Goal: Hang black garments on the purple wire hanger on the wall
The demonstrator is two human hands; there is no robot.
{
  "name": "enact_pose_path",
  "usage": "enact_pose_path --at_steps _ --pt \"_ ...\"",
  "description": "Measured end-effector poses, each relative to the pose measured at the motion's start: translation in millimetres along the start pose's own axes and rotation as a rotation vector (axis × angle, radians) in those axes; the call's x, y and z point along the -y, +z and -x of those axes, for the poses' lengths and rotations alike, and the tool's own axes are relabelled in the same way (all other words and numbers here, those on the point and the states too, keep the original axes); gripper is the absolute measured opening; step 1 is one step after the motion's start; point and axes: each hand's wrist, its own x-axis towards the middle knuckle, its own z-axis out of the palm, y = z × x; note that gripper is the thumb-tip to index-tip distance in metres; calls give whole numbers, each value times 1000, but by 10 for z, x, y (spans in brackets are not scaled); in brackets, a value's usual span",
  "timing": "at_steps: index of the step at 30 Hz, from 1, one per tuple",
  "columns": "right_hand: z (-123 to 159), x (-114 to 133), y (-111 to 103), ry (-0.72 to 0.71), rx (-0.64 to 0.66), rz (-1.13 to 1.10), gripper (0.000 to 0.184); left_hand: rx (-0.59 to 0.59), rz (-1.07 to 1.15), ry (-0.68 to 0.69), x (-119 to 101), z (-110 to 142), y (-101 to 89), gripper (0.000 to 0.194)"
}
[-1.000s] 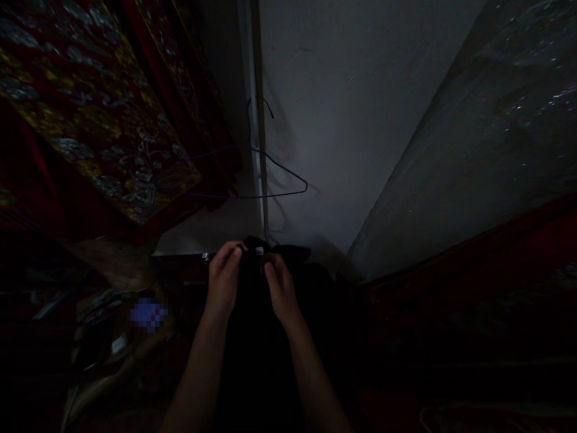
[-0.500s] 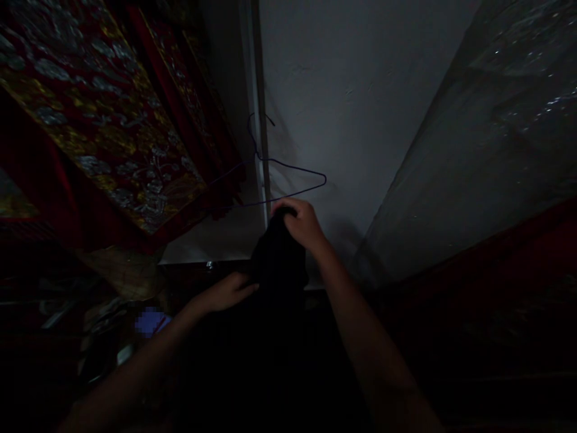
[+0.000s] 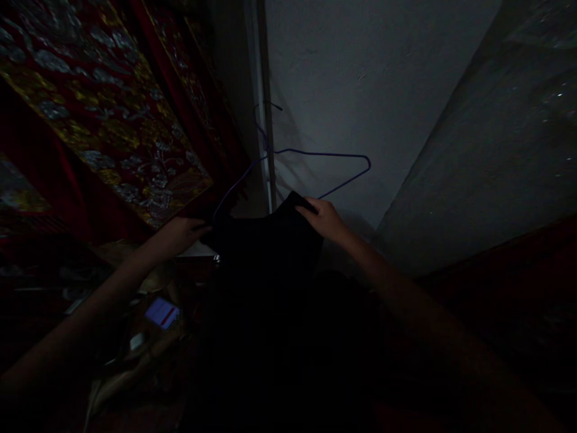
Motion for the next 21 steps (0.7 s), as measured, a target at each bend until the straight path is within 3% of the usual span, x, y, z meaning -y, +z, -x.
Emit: enact_pose_path --at_steps 4,7,9,12,16,21 --pt "121 251 -21 2 22 -2 26 29 -264 334 -505 -247 89 24" --pt "200 424 70 -55 65 -18 24 -68 -225 410 -744 -415 251 6" --pt "233 475 88 -75 43 21 26 -108 -144 407 -785 -520 338 26" --pt "211 409 -46 -67 -164 147 31 -42 -131 368 -748 -637 382 28" --pt "7 129 -464 -92 -511 205 35 -46 -343 348 -716 -689 307 28" --pt "-323 -175 -865 -29 -600 173 28 -3 -449 376 -803 -668 259 24"
